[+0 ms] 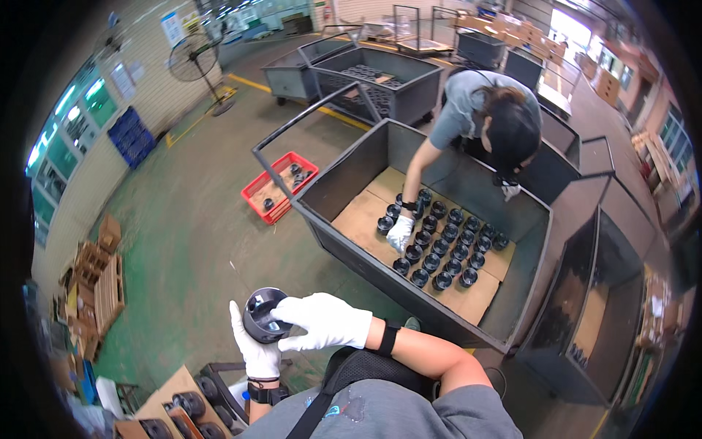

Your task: Sort through large circular metal engine pistons in industrial bins, inspecting them and moving them between containers.

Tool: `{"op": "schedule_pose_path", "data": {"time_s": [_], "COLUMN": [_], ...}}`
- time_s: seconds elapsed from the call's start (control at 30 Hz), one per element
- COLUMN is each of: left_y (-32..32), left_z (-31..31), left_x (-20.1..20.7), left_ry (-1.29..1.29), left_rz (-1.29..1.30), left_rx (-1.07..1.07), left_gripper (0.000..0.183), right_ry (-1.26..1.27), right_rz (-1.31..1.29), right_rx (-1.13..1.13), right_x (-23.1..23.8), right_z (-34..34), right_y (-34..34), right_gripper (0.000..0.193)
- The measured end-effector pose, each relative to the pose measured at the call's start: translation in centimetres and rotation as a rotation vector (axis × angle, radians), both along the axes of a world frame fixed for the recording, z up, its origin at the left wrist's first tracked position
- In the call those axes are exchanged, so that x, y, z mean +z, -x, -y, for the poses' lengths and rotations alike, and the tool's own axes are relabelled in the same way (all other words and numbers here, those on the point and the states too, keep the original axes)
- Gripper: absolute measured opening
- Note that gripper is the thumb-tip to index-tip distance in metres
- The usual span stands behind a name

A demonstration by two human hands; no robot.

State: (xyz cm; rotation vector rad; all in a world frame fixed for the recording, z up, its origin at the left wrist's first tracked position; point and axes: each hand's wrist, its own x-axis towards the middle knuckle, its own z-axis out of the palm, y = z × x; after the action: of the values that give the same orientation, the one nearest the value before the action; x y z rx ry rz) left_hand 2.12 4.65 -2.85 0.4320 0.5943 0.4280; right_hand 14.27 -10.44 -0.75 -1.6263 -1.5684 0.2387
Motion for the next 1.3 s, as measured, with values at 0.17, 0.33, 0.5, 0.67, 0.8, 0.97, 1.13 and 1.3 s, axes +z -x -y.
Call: {"op": "schedule_pose_path", "data": {"time_s": [0.17,0.33,0.5,0.67,0.8,0.97,1.13,1.3], "left_y": [-2.7,-4.7,-8.1,-13.6,-15.3,-15.6,-18.7,-22.3], "left_z": [0.0,-0.2,-2.6,-4.2,-5.5,-5.8,-6.9,-11.3], "left_x": [-0.1,0.8,-0.2,-0.7,-2.2,-3.6,-0.6,-2.0], "left_ry": [-0.058,-0.075,-0.117,-0.266,-0.29,-0.386,-1.614,-1.518], "left_rz": [-0.03,-0.125,-0.114,-0.24,-0.324,-0.176,-0.792,-0.618], "left_rx": [-0.052,-0.077,-0.122,-0.019,-0.094,-0.302,-0.92,-1.351], "left_gripper": [0.067,0.07,0.075,0.072,0.061,0.038,0.056,0.061], "right_ry": [0.252,0.183,0.216,0.146,0.015,0.13,0.342,0.361], "right_rz": [-0.313,-0.396,-0.62,-0.88,-0.898,-1.034,-0.927,-1.053], "right_rx": [-0.01,-0.009,0.034,0.007,-0.219,-0.431,-0.444,-0.491], "right_x": [0.5,-3.6,-4.5,-6.1,-7.7,-10.4,-12.8,-13.3], "right_z": [-0.2,-3.4,-5.4,-7.3,-8.8,-8.4,-9.4,-9.0], "right_y": [-1.7,-4.9,-10.7,-17.7,-22.3,-27.5,-30.4,-32.3], "right_gripper": [0.054,0.053,0.051,0.048,0.037,0.04,0.054,0.03]}}
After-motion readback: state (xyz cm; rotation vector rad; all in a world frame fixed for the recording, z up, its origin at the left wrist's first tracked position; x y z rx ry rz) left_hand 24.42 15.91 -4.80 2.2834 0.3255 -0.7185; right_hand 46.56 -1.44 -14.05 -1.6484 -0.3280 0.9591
